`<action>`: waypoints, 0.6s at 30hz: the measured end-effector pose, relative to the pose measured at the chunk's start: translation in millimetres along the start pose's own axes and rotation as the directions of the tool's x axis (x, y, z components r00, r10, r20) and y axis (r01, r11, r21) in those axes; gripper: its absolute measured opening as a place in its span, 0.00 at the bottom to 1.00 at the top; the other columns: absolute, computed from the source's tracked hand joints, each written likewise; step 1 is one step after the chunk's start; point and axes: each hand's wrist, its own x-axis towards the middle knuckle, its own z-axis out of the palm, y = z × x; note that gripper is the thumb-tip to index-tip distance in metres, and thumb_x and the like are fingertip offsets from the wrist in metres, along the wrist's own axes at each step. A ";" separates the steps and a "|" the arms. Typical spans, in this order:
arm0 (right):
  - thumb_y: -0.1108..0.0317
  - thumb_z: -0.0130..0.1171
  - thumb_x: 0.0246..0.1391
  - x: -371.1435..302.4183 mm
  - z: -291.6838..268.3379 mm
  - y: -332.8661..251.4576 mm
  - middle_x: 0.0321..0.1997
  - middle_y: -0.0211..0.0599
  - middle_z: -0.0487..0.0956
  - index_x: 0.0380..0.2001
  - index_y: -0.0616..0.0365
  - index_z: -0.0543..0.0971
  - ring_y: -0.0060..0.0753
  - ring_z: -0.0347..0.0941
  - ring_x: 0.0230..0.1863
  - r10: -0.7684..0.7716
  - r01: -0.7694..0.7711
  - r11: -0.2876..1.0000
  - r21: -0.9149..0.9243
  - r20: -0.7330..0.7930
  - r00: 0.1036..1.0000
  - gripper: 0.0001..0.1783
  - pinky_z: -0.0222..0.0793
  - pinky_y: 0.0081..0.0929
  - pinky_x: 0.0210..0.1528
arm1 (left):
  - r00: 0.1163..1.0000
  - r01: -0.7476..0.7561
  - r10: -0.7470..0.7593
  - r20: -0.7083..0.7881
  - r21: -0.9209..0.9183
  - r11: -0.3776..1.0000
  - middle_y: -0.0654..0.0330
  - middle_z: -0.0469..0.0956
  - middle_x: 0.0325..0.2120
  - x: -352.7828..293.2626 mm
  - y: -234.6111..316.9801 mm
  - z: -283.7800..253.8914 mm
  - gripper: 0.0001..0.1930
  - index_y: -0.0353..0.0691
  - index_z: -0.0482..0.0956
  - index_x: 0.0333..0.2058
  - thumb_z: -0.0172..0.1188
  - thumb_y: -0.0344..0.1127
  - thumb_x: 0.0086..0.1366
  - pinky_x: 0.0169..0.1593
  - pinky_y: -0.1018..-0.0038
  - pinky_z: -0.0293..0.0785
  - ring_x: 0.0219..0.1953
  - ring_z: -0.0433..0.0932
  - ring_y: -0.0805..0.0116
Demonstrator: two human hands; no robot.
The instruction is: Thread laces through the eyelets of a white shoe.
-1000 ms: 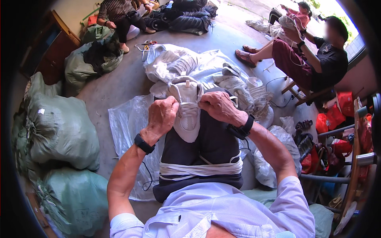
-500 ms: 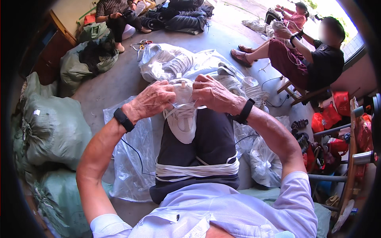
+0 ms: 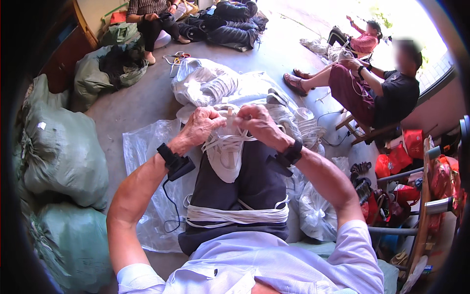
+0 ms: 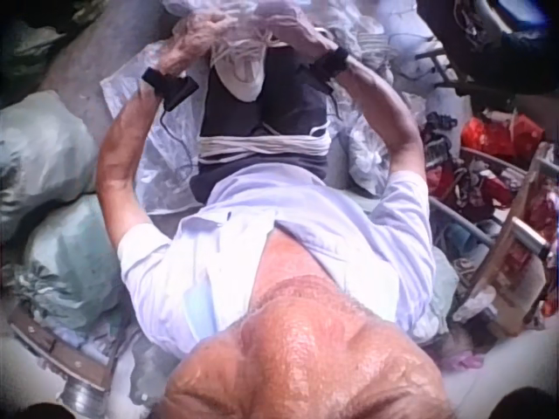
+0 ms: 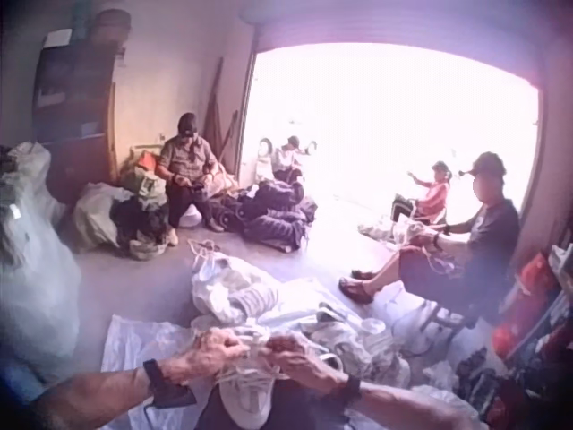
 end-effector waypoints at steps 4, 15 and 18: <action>0.67 0.64 0.47 -6.2 14.2 -1.5 0.32 0.37 0.78 0.28 0.58 0.82 0.41 0.68 0.45 0.024 -0.020 1.000 0.021 -0.167 0.986 0.06 0.61 0.37 0.48 | 0.953 -0.265 0.303 -0.005 0.473 0.840 0.55 0.78 0.31 -7.3 8.4 2.8 0.07 0.35 0.83 0.28 0.61 0.32 0.58 0.46 0.64 0.71 0.39 0.75 0.58; 0.71 0.58 0.53 -1.1 26.5 -16.3 0.35 0.36 0.76 0.33 0.53 0.75 0.41 0.69 0.42 -0.235 0.187 0.963 -0.193 -0.265 0.935 0.04 0.55 0.41 0.49 | 0.965 -0.032 -0.026 -0.261 -0.214 0.976 0.69 0.81 0.26 -1.9 9.7 15.1 0.07 0.34 0.83 0.33 0.64 0.33 0.64 0.35 0.80 0.71 0.29 0.72 0.84; 0.72 0.57 0.54 5.5 23.6 -19.0 0.33 0.36 0.76 0.33 0.53 0.75 0.40 0.69 0.41 -0.307 0.245 0.937 -0.249 -0.253 0.917 0.03 0.54 0.40 0.49 | 0.961 -0.015 -0.078 -0.264 -0.333 0.943 0.68 0.81 0.27 -0.5 8.6 16.1 0.07 0.34 0.83 0.35 0.64 0.33 0.65 0.36 0.81 0.71 0.30 0.73 0.83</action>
